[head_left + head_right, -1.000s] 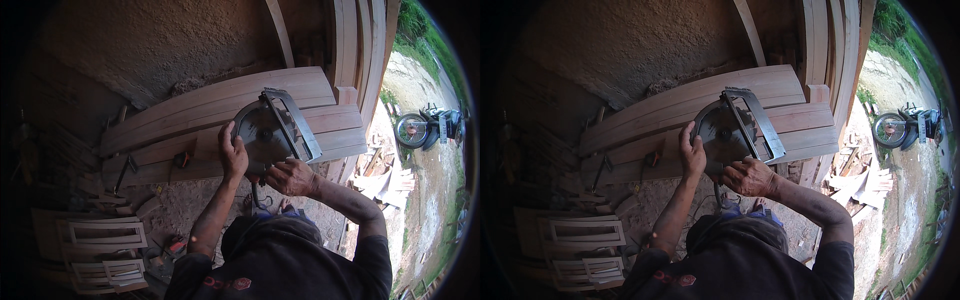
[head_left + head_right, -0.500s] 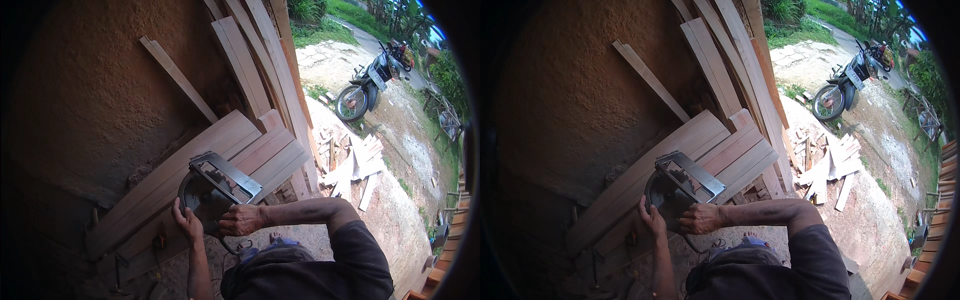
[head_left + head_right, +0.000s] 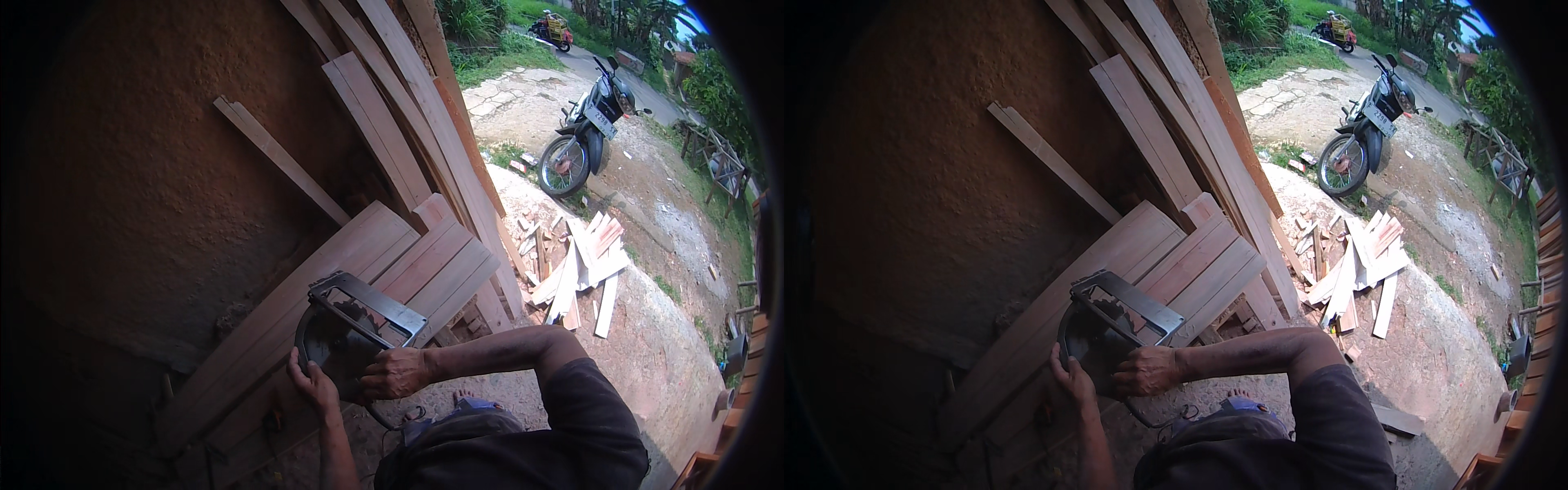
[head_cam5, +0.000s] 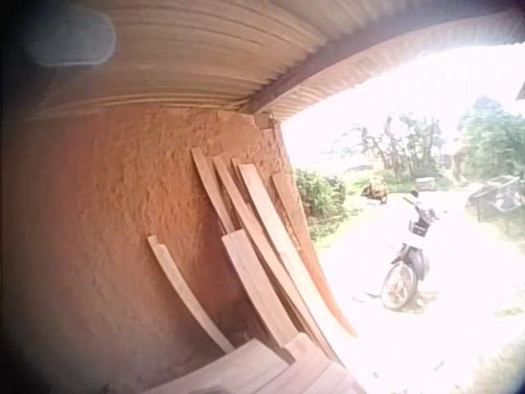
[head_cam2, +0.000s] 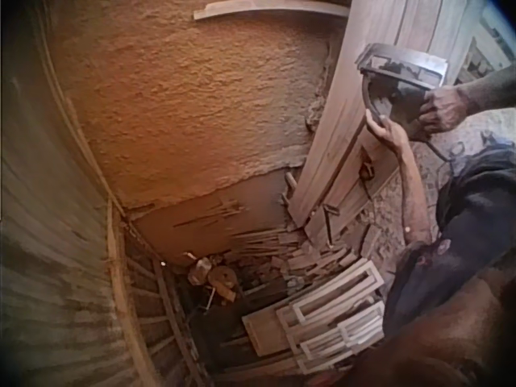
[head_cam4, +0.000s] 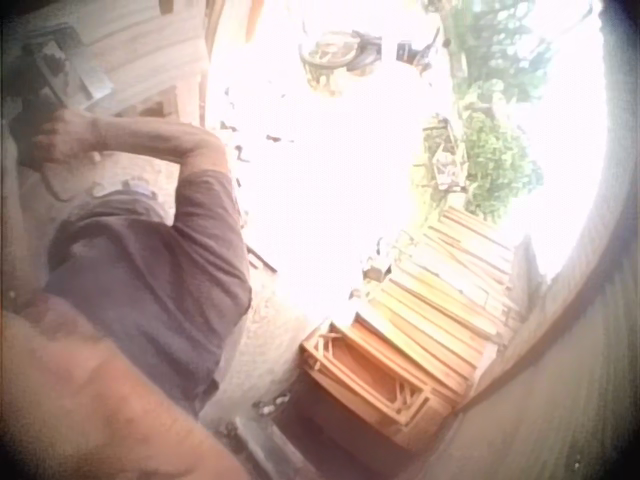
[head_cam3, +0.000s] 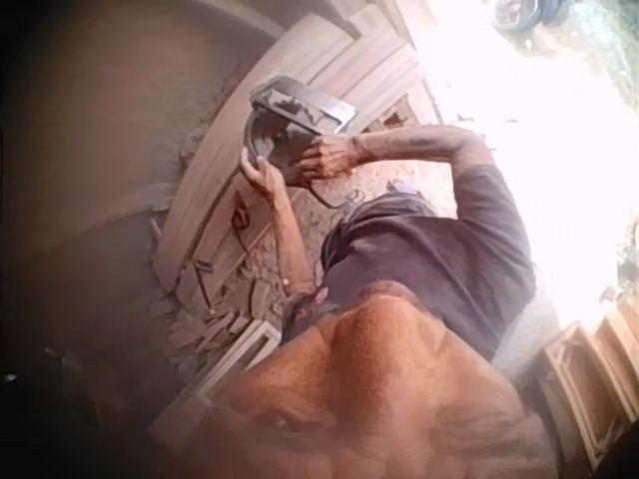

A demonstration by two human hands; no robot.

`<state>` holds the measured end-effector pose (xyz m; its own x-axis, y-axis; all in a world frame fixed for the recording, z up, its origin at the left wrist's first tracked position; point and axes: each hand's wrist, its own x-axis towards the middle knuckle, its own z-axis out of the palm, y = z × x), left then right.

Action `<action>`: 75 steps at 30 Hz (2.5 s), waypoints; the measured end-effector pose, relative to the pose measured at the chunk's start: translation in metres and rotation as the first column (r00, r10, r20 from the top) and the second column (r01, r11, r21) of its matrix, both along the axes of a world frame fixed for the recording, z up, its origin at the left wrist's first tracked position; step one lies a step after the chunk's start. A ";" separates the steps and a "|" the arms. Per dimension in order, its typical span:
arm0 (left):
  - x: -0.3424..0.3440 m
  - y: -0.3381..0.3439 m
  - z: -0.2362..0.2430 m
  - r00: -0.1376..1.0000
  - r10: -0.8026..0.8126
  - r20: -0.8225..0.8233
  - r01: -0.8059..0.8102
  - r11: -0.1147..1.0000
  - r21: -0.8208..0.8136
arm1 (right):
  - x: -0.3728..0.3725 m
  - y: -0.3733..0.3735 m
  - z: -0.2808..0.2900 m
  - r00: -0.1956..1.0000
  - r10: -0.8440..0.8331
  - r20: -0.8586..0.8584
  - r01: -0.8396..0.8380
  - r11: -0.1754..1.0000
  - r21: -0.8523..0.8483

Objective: The person walks into a cluttered woodworking shop, picks up a circular saw, and cuts several wooden planks. The person adjusts the saw and continues cutting additional pieces of wood.

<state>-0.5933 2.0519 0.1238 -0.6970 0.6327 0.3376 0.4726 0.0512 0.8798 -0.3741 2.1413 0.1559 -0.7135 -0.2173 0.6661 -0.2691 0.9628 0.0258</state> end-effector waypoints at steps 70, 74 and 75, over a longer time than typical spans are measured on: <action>-0.014 -0.011 -0.005 0.898 -0.344 0.275 0.292 0.932 0.215 | -0.033 -0.134 -0.012 0.697 -0.631 0.339 -0.367 -0.721 -0.587; -0.013 -0.011 -0.004 0.897 -0.344 0.277 0.288 0.931 0.223 | -0.023 -0.133 -0.014 0.783 -0.588 0.206 -0.448 -0.761 -0.469; -0.013 -0.011 -0.004 0.897 -0.345 0.276 0.287 0.930 0.230 | -0.021 -0.132 -0.015 0.793 -0.585 0.172 -0.472 -0.767 -0.434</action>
